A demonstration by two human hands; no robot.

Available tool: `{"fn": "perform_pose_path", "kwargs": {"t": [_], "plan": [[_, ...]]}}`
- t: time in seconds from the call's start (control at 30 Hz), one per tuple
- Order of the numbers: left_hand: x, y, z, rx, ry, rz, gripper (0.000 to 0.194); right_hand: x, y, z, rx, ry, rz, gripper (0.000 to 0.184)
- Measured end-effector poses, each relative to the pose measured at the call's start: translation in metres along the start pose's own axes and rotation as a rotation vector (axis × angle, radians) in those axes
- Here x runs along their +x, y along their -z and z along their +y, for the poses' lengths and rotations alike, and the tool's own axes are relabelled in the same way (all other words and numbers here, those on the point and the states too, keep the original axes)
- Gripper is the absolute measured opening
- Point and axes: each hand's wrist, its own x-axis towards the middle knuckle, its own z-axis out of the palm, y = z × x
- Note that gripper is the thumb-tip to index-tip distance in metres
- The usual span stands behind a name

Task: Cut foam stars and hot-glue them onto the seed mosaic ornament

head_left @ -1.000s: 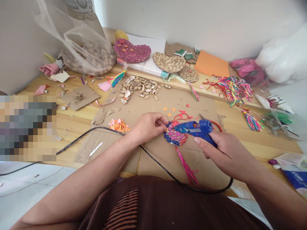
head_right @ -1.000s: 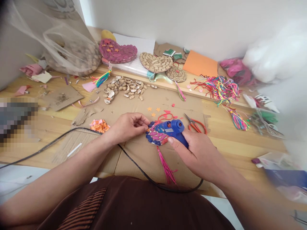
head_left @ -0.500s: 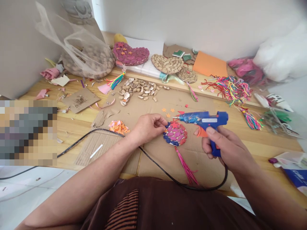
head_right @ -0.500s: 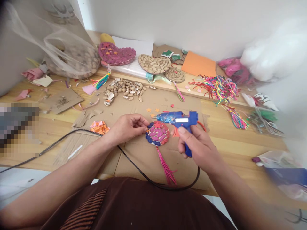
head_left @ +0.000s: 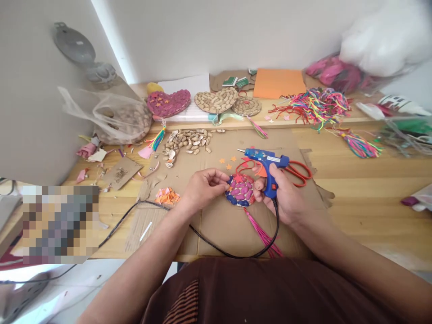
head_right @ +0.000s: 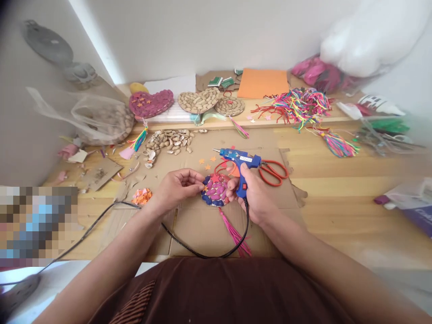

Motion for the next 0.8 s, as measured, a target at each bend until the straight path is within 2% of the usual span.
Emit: {"fn": "perform_pose_path", "kwargs": {"t": [0.17, 0.4, 0.63, 0.8], "plan": [[0.004, -0.005, 0.011, 0.008, 0.042, -0.02, 0.024, 0.003, 0.006, 0.005, -0.002, 0.056, -0.067, 0.048], [0.011, -0.007, 0.012, 0.063, 0.081, -0.018, 0.025, -0.001, 0.008, 0.005, 0.051, 0.093, -0.098, 0.039], [0.018, -0.004, 0.018, 0.058, 0.137, -0.091, 0.026, 0.002, 0.011, 0.01, 0.073, 0.144, -0.155, 0.037], [0.02, -0.006, 0.018, 0.063, 0.143, -0.092, 0.027, 0.003, 0.012, 0.012, 0.094, 0.155, -0.169, 0.034]]}}
